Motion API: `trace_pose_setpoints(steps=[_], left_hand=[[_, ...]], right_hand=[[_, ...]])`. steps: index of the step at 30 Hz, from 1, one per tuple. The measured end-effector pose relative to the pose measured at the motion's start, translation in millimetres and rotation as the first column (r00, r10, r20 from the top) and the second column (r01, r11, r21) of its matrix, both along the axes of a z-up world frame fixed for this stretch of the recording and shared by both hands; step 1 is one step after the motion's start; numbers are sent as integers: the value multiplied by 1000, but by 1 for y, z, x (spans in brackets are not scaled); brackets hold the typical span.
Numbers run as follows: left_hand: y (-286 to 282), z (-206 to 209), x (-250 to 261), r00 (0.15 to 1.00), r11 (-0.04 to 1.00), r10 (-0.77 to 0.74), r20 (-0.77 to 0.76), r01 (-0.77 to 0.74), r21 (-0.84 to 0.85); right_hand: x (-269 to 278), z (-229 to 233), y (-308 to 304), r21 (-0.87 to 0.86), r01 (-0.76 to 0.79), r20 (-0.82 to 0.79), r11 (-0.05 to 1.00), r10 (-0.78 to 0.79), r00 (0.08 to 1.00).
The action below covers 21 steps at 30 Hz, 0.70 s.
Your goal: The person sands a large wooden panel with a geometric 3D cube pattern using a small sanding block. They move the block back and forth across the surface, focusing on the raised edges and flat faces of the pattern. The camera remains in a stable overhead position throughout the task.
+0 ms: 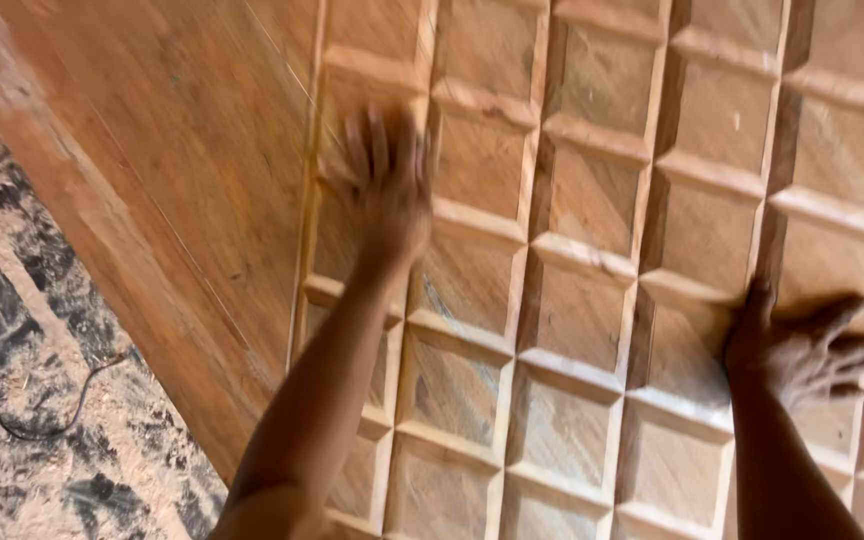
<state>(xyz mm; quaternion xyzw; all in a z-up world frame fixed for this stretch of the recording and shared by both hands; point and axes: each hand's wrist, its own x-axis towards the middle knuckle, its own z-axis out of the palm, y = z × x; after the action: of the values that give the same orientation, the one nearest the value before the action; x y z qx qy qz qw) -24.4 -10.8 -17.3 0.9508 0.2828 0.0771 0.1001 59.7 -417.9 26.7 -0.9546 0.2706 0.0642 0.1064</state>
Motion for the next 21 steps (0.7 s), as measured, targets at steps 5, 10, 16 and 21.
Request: trace_pose_setpoints(steps=[5,10,16,21], left_hand=[[3,-2,-9,1000,1000,2,-32,-2,11],[36,-8,60,993,993,29,-119,-42,-114],[-16,5,-44,1000,1000,23,-9,-24,-9],[34,-4,62,998,999,20,-55,-18,39]], right_hand=[[8,1,3,7,15,12,1000,-15,1000],[11,-7,0,8,-9,13,1000,9,1000],[7,0,1,-5,-12,22,1000,12,1000],[11,-2,7,-23,22,-12,1000,-22,1000]])
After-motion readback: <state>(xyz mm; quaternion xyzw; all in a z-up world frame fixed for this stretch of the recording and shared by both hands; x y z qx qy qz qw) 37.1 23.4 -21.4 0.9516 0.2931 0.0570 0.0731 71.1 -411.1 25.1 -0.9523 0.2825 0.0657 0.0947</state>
